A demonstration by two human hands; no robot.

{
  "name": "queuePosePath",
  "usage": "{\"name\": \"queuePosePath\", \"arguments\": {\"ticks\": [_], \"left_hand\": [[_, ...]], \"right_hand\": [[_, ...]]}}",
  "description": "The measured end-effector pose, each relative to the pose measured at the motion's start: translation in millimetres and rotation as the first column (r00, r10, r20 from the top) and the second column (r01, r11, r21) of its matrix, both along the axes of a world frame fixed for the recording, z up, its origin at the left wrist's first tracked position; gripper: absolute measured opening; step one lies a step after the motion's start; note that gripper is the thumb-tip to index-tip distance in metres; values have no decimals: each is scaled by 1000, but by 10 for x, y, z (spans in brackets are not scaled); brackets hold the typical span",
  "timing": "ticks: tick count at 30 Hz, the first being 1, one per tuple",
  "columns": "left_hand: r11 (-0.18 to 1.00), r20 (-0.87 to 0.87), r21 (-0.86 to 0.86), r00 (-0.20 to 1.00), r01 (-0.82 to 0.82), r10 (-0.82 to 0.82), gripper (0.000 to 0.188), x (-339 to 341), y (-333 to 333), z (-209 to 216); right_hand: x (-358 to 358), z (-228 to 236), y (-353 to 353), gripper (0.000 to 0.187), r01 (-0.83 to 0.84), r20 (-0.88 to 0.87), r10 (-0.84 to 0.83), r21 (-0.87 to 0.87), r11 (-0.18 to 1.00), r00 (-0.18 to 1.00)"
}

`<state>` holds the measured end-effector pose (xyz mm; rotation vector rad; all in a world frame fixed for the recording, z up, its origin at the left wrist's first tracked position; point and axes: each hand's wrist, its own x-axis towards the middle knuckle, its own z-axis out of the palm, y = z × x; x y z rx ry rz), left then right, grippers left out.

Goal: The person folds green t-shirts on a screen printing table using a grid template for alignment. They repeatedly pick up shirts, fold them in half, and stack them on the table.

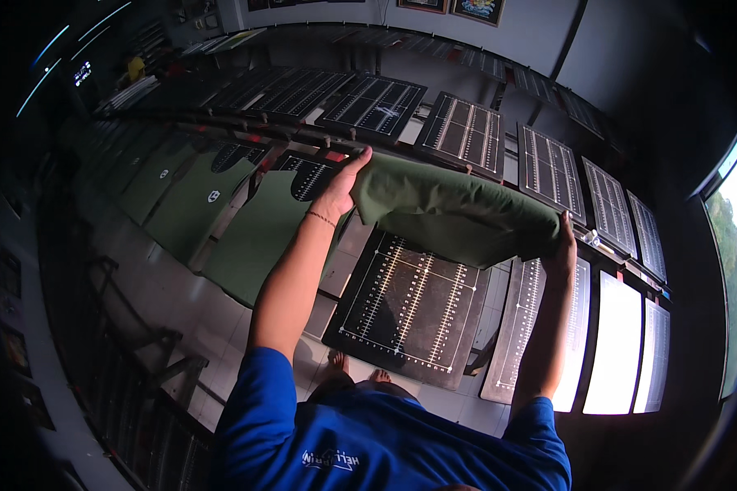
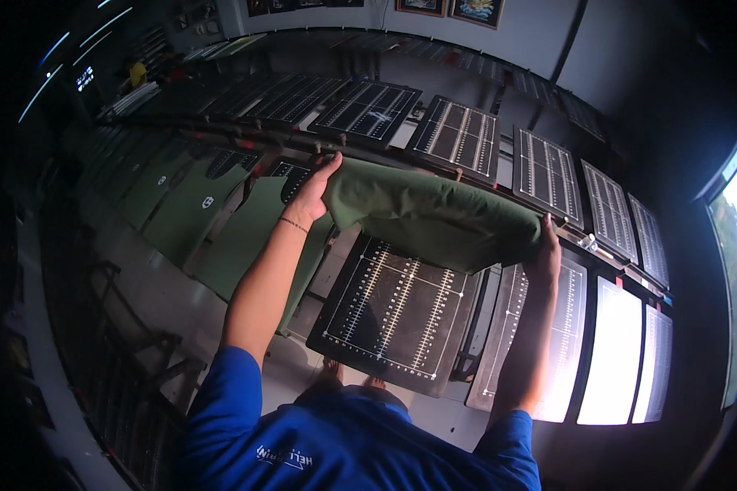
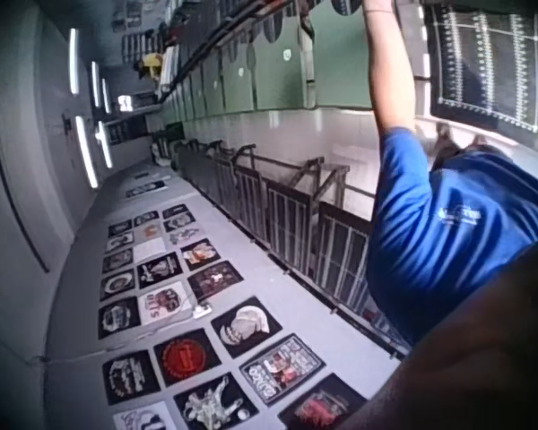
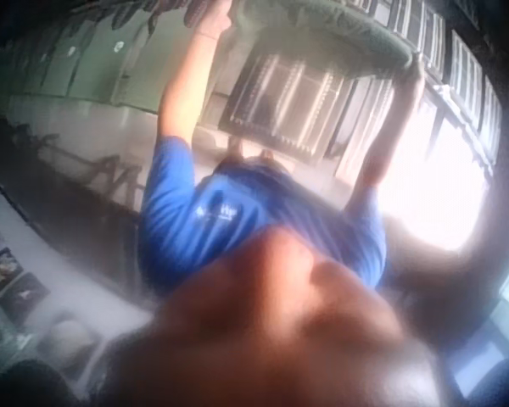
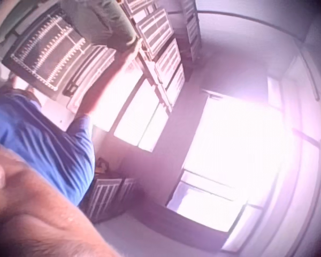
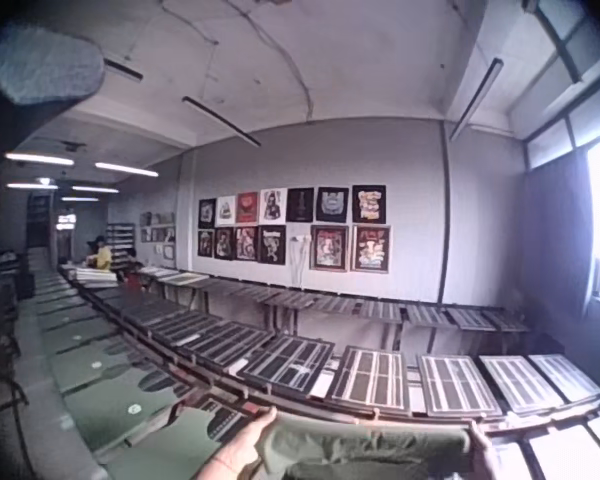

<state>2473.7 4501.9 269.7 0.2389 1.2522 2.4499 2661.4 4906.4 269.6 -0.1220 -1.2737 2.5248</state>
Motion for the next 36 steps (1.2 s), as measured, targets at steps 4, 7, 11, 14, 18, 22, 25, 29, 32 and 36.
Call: {"name": "queuePosePath", "arguments": {"ticks": [4, 7, 11, 14, 18, 22, 25, 29, 32, 36], "left_hand": [[983, -154, 18, 972, 180, -175, 45, -315, -362, 753], [993, -333, -34, 935, 117, -121, 50, -352, -742, 1114], [997, -413, -28, 908, 67, -73, 47, -453, -1492, 1451], [998, -451, -31, 891, 46, -55, 40, -539, -2199, 1639], [997, -515, -53, 854, 62, -80, 36, -698, -3184, 1793], [972, -377, -234, 922, -3, -88, 31, -1176, -4013, 1592], [953, -275, -300, 961, -45, -41, 30, -1581, -4437, 1314], [957, -237, -289, 970, -27, -45, 31, -1845, -4625, 1188], [981, -210, -193, 975, 31, -72, 32, -1925, -4846, 1307], [981, -298, -190, 950, 37, -94, 36, -1526, -4988, 1529]], "right_hand": [[-239, 934, -82, 41, -16, -137, 37, 157, 988, 990], [-209, 1376, -354, 43, 124, -150, -90, 234, 964, 985], [-229, 1778, -1102, 42, 217, -209, -160, 288, 932, 965], [-319, 1943, -1881, 40, 302, -249, -238, 261, 917, 939], [-634, 1940, -2745, 37, 488, -227, -435, 320, 812, 872], [-1057, 1648, -3719, 34, 489, -133, -499, 522, 699, 856], [-1517, 1305, -4156, 31, 398, 76, -471, 427, 812, 879], [-1716, 1116, -4287, 33, 306, 134, -378, 377, 874, 916], [-1753, 1344, -4584, 29, 327, 166, -412, 379, 865, 896], [-1356, 1550, -4822, 32, 270, 12, -291, 337, 902, 957]]}}
